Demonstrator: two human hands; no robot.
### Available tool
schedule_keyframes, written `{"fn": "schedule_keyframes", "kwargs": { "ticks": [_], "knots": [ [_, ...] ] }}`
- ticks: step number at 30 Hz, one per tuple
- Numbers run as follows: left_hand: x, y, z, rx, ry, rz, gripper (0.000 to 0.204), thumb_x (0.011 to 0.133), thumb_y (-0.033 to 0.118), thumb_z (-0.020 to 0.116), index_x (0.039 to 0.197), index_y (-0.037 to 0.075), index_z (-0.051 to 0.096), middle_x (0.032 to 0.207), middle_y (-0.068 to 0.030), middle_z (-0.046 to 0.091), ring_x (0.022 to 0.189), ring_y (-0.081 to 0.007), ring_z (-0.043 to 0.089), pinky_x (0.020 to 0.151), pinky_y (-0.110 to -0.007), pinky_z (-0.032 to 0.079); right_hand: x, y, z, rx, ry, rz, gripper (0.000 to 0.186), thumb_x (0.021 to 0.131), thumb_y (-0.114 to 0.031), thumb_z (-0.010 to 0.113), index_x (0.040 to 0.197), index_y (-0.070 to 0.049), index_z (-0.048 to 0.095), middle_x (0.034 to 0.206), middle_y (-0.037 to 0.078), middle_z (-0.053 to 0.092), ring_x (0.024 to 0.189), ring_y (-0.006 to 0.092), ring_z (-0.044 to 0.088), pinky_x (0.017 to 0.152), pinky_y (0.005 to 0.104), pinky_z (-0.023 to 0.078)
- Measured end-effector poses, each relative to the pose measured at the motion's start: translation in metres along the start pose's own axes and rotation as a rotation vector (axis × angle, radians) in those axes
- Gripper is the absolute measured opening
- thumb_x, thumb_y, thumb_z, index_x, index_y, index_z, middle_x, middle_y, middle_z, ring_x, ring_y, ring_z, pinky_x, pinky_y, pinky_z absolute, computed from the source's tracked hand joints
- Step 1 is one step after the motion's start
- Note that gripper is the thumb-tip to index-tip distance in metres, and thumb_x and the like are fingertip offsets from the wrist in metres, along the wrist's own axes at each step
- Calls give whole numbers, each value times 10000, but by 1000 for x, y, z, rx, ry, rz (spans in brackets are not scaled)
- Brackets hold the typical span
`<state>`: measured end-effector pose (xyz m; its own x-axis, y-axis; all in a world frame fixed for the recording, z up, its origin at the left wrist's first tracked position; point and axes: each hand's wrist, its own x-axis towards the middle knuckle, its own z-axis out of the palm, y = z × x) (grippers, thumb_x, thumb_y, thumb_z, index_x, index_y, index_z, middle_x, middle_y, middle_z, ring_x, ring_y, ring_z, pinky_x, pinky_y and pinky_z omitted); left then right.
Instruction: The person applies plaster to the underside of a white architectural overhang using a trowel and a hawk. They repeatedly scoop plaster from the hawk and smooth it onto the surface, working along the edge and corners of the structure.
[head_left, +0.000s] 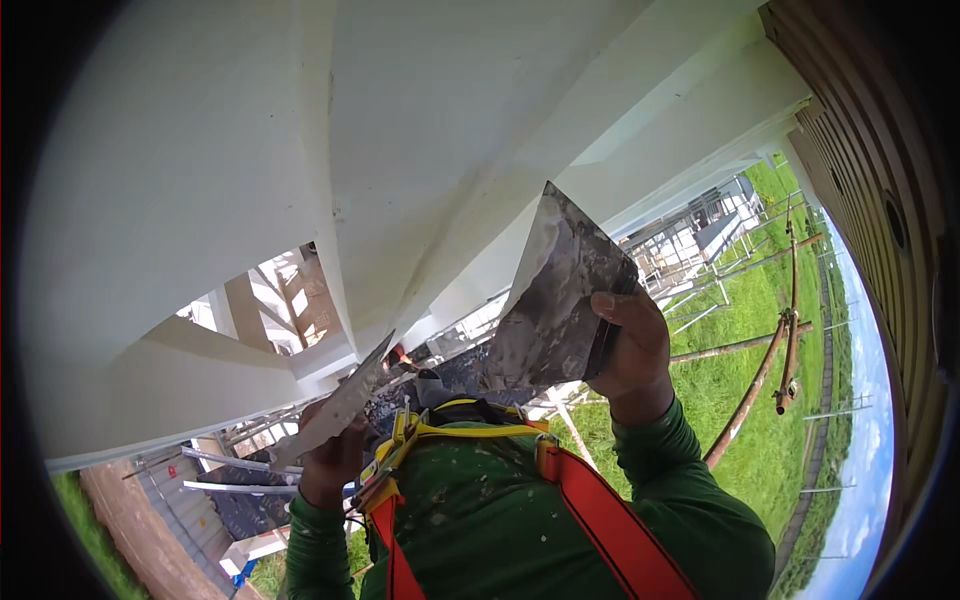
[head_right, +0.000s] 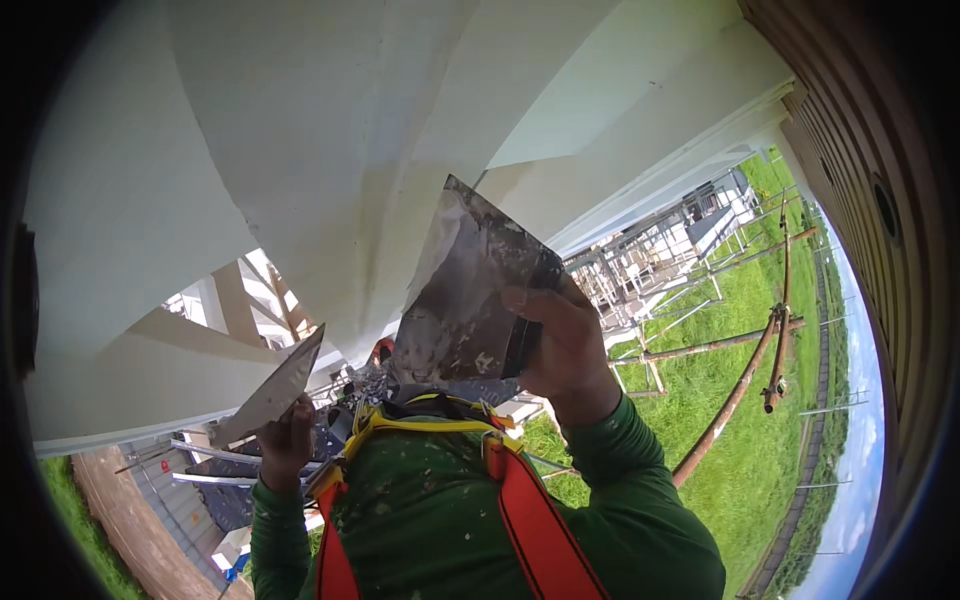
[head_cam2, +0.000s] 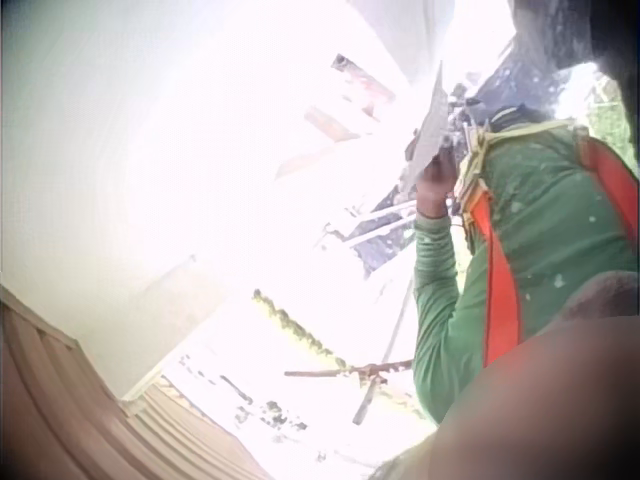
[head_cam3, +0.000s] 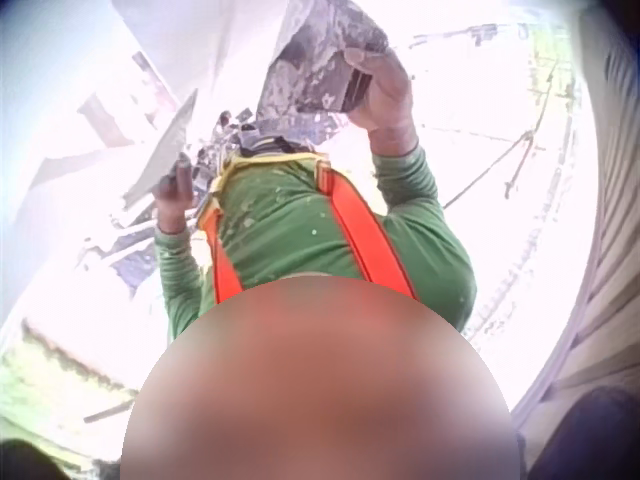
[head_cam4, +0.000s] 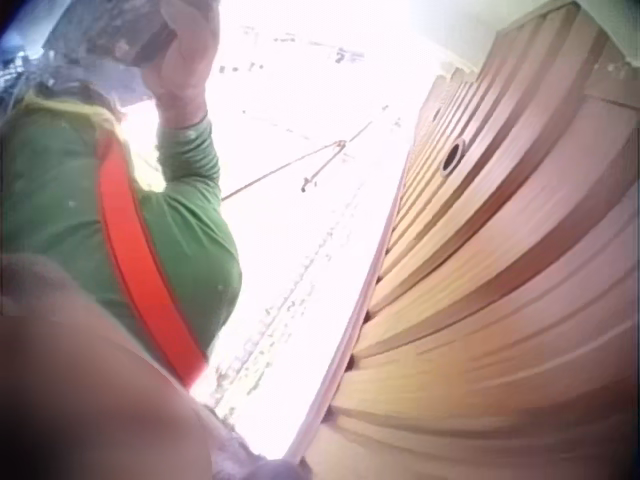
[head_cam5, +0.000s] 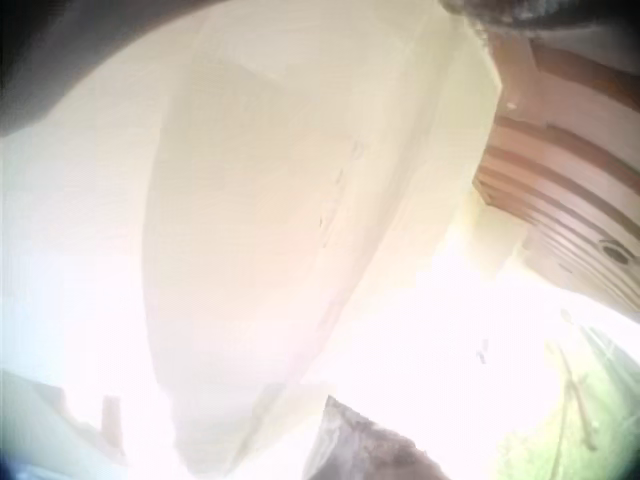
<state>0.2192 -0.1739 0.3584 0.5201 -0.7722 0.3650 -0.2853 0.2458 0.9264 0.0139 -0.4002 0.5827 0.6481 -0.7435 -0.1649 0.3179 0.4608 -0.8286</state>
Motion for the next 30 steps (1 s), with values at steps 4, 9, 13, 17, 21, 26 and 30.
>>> {"fn": "schedule_keyframes", "kwargs": {
  "ticks": [4, 9, 13, 17, 21, 26, 30],
  "knots": [
    [14, 42, 12, -789, -138, -207, 229, 1030, 202, 513, 1162, 14, 517, 648, -43, 478, 524, -107, 427, 471, -256, 341, 4, 16, -2, -40, 4, -233, 456, 906, -32, 498, 1358, 22, 478, 1288, 186, 597, 1189, 329, 599, 1023, 495, 489],
    [31, 56, 0, -937, -403, -262, 360, 1023, 229, 537, 1298, 2, 489, 626, -24, 458, 468, -100, 388, 444, -259, 339, -2, 68, 14, -167, -71, -443, 279, 922, 4, 614, 1199, -7, 583, 1090, 113, 639, 981, 192, 610, 836, 379, 499],
    [34, 55, 0, -1114, -366, -423, 379, 1003, 291, 585, 1190, -37, 559, 671, -21, 529, 536, -85, 443, 489, -243, 346, -5, 94, 19, -667, -173, -419, 194, 889, -23, 687, 1081, 8, 675, 930, 116, 674, 830, 180, 656, 713, 311, 515],
    [32, 64, -3, -1030, -322, -308, 404, 1021, 318, 556, 1100, -78, 556, 555, 22, 364, 417, -84, 338, 404, -260, 296, 29, 74, 16, -1339, -688, -528, 296, 784, -54, 749, 1064, 13, 681, 1116, 157, 661, 994, 322, 670, 840, 402, 577],
    [26, 55, -23, -1022, -167, -156, 419, 1025, 325, 546, 1104, -86, 553, 503, 30, 338, 359, -78, 288, 354, -263, 268, 27, 71, -4, -1667, -634, -1135, 223, 795, -145, 744, 1006, -74, 733, 1088, 67, 659, 969, 248, 652, 802, 384, 591],
    [23, 39, -48, -928, -99, 1, 372, 1054, 271, 463, 1137, -79, 555, 472, 49, 348, 338, -83, 363, 336, -256, 355, 14, 63, -22, -1758, -485, -1444, 213, 771, -160, 778, 975, -220, 768, 1083, -11, 616, 944, 159, 577, 812, 343, 573],
    [27, 45, -46, -1003, -76, -49, 402, 1035, 268, 518, 1103, -125, 563, 510, 30, 378, 376, -85, 339, 370, -255, 347, 11, 62, -20, -1759, -435, -1476, 225, 763, -182, 797, 973, -259, 774, 1069, -32, 599, 918, 145, 561, 778, 309, 568]
  ]
}}
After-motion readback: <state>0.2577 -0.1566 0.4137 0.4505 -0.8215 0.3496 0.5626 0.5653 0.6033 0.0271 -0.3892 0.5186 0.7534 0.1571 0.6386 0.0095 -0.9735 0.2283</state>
